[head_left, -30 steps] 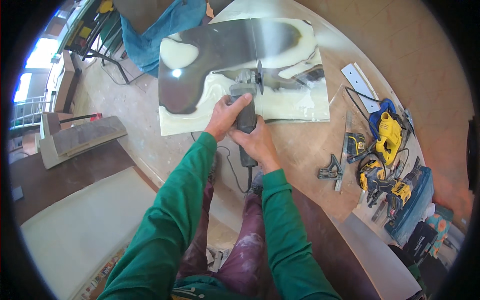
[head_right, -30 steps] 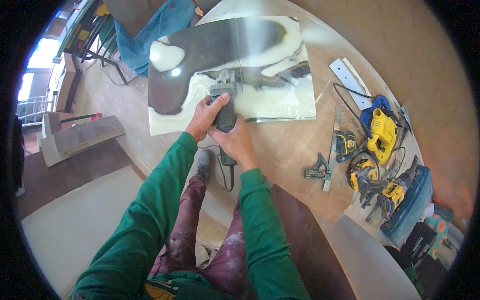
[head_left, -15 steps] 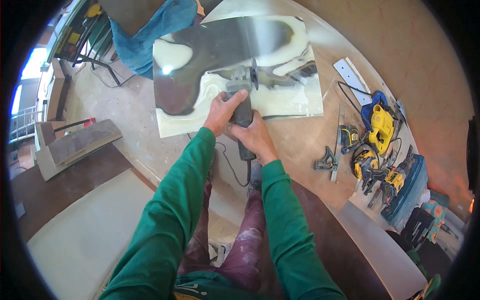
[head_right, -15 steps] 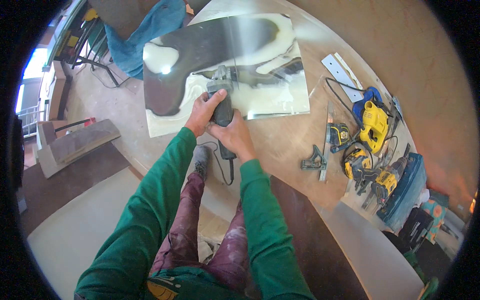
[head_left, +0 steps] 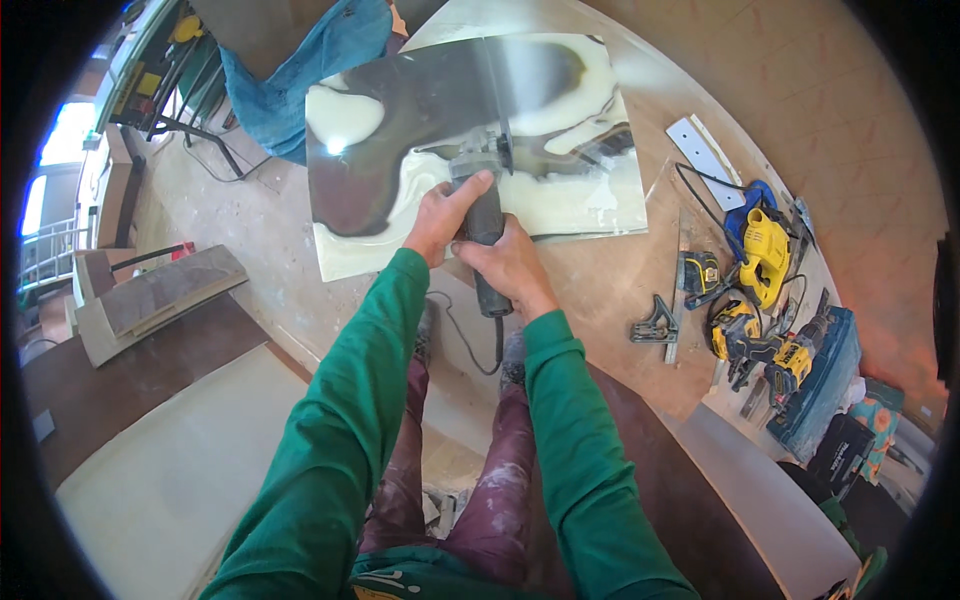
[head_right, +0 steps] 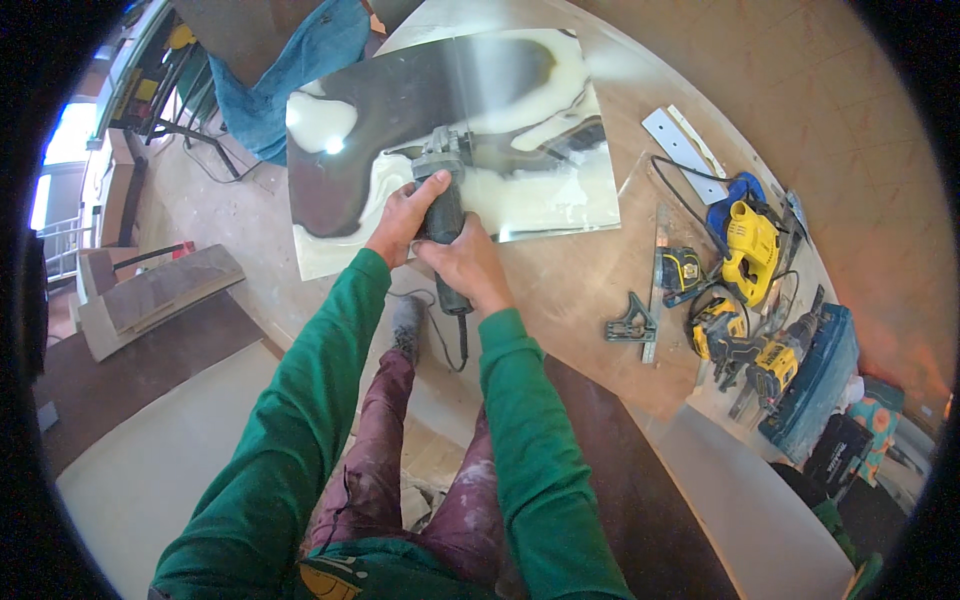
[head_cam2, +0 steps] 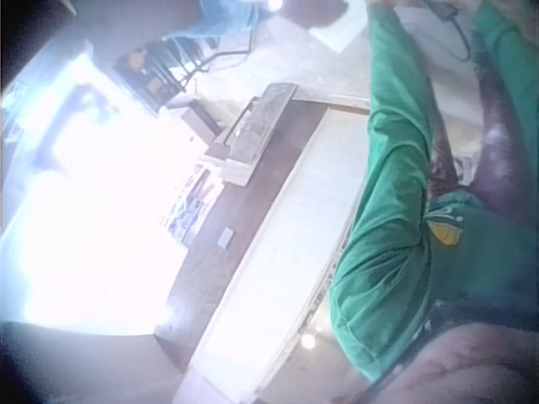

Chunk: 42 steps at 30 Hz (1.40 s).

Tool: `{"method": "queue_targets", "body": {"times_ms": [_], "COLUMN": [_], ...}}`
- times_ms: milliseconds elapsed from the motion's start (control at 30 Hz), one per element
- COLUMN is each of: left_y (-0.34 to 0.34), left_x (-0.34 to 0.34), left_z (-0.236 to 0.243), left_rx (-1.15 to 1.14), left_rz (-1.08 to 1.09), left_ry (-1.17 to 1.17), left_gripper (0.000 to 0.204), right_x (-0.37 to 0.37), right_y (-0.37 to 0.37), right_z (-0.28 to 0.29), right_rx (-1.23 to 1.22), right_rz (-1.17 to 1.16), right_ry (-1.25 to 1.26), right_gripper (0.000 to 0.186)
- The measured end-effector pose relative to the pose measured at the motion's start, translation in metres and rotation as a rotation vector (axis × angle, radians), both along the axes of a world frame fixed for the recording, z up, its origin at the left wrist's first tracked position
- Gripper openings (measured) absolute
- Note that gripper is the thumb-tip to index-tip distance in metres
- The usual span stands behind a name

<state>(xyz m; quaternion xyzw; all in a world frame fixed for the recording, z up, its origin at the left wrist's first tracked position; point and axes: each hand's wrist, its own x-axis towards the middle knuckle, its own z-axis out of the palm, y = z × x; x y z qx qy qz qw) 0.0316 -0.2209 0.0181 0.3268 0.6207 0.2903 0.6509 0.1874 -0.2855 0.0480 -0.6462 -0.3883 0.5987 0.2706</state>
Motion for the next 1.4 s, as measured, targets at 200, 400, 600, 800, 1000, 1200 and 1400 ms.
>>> {"method": "queue_targets", "body": {"times_ms": [200,400,600,800,1000,1200,1400], "left_y": [0.004,0.005,-0.003,-0.019,-0.034,-0.040,-0.042], "left_x": [0.001,0.001,0.001,0.003,0.007,0.008,0.010], "left_z": [0.001,0.000,-0.002,0.002,0.008,0.012,0.009], "left_rx": [-0.006,0.000,0.005,0.009,0.034,0.031,0.041], "left_rz": [0.012,0.018,0.003,0.010,0.011,-0.013,0.016], "left_ry": [0.010,0.021,0.031,0.034,0.081,0.050,0.056], "left_gripper": [0.096,0.098,0.100,0.099,0.099,0.101,0.096], "right_x": [-0.001,-0.002,0.000,0.002,0.003,0.005,0.005], "right_y": [0.001,0.002,-0.006,-0.022,-0.036,-0.042,-0.044], "right_z": [-0.002,-0.005,-0.006,-0.006,-0.011,-0.008,-0.009], "right_rx": [0.006,0.008,0.023,0.056,0.046,0.035,0.040], "right_rz": [-0.014,-0.010,-0.008,-0.002,-0.005,0.000,0.010], "right_ry": [-0.004,0.008,-0.003,-0.002,0.013,0.014,0.020], "right_gripper": [0.085,0.086,0.087,0.088,0.088,0.079,0.087]}}
